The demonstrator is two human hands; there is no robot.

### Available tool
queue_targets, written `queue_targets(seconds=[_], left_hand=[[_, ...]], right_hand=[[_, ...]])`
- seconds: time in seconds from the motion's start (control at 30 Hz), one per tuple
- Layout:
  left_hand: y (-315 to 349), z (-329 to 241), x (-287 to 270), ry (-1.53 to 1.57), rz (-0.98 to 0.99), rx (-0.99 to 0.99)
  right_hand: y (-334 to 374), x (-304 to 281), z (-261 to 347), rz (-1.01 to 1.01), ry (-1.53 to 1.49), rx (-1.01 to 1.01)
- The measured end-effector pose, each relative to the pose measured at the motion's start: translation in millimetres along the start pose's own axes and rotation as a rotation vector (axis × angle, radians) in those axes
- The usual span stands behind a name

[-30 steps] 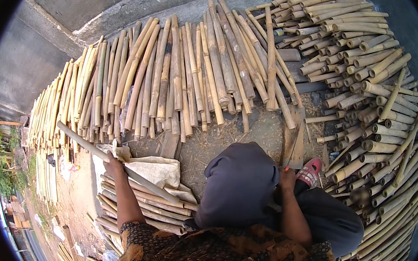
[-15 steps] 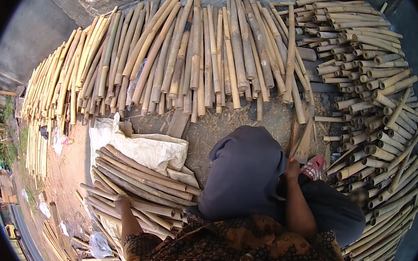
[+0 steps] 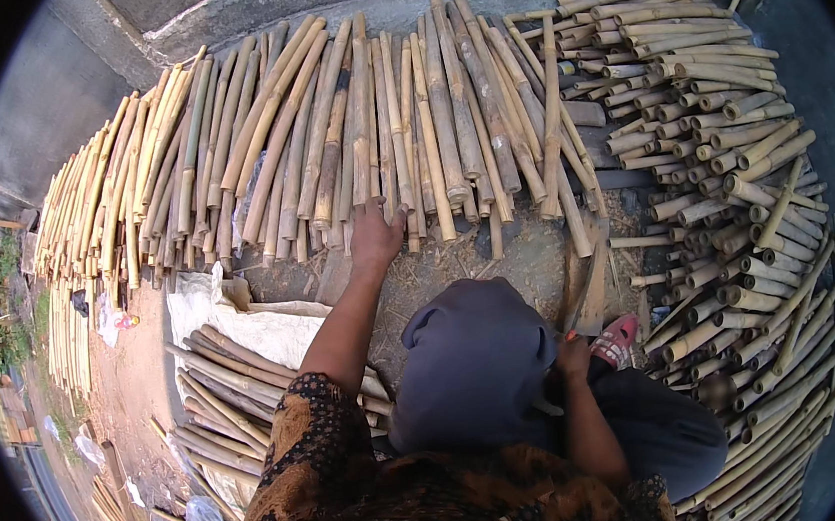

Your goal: The person sits on the floor and repeatedly picks up short bamboo pieces, then uses a knife to shave and sharpen one end of each piece. Finished pieces are placed into a separate pile nearby.

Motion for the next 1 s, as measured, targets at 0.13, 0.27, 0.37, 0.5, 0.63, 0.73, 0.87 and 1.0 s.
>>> queue_targets(seconds=[0.13,0.27,0.37,0.5,0.63,0.73,0.87,1.0], left_hand=[[-37,-27,40,-0.131,0.153,-0.148],[-43,-8,39,0.655,0.353,-0.294],[0,11,23,1.305,0.635,-0.323],[29,15,15,1.421,0.989,-0.285],[-14,-4,30,1.401,0.845,-0.471],[-35,-30,41,1.103,0.700,-0.477],[-12,-68,30,1.403,0.779,-0.325],[17,-113,19,1.524,0.948,-0.073]], right_hand=[[6,-7,7,0.006,0.032,-0.014],[8,-8,8,0.010,-0.030,0.018],[4,-5,6,0.030,-0.041,0.025],[0,-2,3,0.029,-0.011,0.004],[-1,-4,0,0.020,-0.046,0.015],[1,-5,-2,-0.001,-0.050,-0.013],[0,-3,-8,0.016,-0.104,-0.023],[-3,-3,-9,-0.001,-0.094,0.002]])
Point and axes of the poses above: each hand's wrist, its own y-axis away from the middle knuckle, its own x-axis out of the palm, z = x × y, the point moved 1 cm from there along -y, towards the middle knuckle, and after that the axes turned 3 degrees about z, right-handed, at the moved point
